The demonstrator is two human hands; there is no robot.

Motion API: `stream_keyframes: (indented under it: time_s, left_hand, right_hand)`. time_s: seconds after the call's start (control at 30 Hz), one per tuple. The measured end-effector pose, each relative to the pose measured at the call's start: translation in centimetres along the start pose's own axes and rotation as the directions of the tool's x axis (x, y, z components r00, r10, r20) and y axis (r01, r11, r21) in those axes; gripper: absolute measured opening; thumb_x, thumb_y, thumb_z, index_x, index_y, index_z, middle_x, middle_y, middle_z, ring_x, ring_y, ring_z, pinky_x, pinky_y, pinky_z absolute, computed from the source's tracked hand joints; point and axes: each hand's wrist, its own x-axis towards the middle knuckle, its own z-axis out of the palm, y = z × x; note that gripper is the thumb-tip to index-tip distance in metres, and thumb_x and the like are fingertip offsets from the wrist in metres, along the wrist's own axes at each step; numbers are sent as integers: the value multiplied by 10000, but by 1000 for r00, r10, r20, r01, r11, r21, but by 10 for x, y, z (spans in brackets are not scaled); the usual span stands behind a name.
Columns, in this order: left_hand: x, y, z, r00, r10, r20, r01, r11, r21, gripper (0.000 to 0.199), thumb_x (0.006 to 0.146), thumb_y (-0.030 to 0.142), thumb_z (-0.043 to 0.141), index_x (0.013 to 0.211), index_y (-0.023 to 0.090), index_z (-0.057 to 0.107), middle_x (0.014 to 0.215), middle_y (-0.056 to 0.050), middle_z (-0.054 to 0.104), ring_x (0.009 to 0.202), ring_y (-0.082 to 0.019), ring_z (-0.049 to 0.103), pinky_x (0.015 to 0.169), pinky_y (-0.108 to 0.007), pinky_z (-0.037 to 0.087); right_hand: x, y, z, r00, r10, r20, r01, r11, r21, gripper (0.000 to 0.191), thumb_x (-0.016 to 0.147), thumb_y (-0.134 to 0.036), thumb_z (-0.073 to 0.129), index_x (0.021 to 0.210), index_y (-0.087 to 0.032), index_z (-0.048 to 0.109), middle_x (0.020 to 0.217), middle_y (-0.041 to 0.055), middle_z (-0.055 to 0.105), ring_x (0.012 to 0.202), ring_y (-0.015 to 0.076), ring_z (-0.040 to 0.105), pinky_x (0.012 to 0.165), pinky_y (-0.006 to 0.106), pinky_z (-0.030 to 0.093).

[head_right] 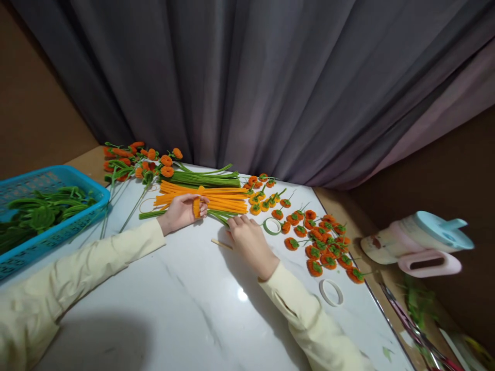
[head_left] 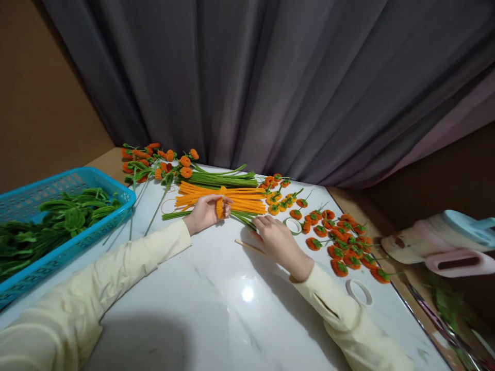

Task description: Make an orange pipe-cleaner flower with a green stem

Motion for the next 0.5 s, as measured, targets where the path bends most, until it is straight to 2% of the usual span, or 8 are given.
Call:
stream_keyframes:
  time_s: [0.1,0.2,0.4,0.5]
  left_hand:
    - [1,1,-1,1000,-15,1,15,1000,15,386,879,272,337,780,50,636,577,-116,575,528,-179,547,548,-277,455]
    - [2,2,-2,999,-37,5,37,999,36,446,912,323,297,797,53,633,563,-107,575,489,-177,544,530,-279,453]
    - [-3,4,11,994,-100,48,97,993,62,392,931,300,323,806,71,616,532,-62,539,468,-141,517,519,-250,451]
    - [-9,7,25,990,-110,91,104,992,65,355,936,317,348,828,90,598,506,-12,479,420,-96,441,461,-200,415]
  right_hand:
    - [29,-12,7,1000,-13,27,13,1000,-14,181,897,-130,408,971,-136,573,973,113,621,927,222,549,771,299,375]
    - [45,-13,7,998,-12,56,13,1000,-12,213,858,-76,422,964,-136,597,943,112,636,907,204,569,738,267,375]
    - [46,8,-28,991,113,75,-111,994,-25,201,804,-88,468,814,-166,653,750,88,662,731,191,615,586,244,336]
    - [39,23,-46,983,175,52,-174,984,-25,240,814,-104,443,853,-180,667,750,87,666,720,197,615,553,244,318]
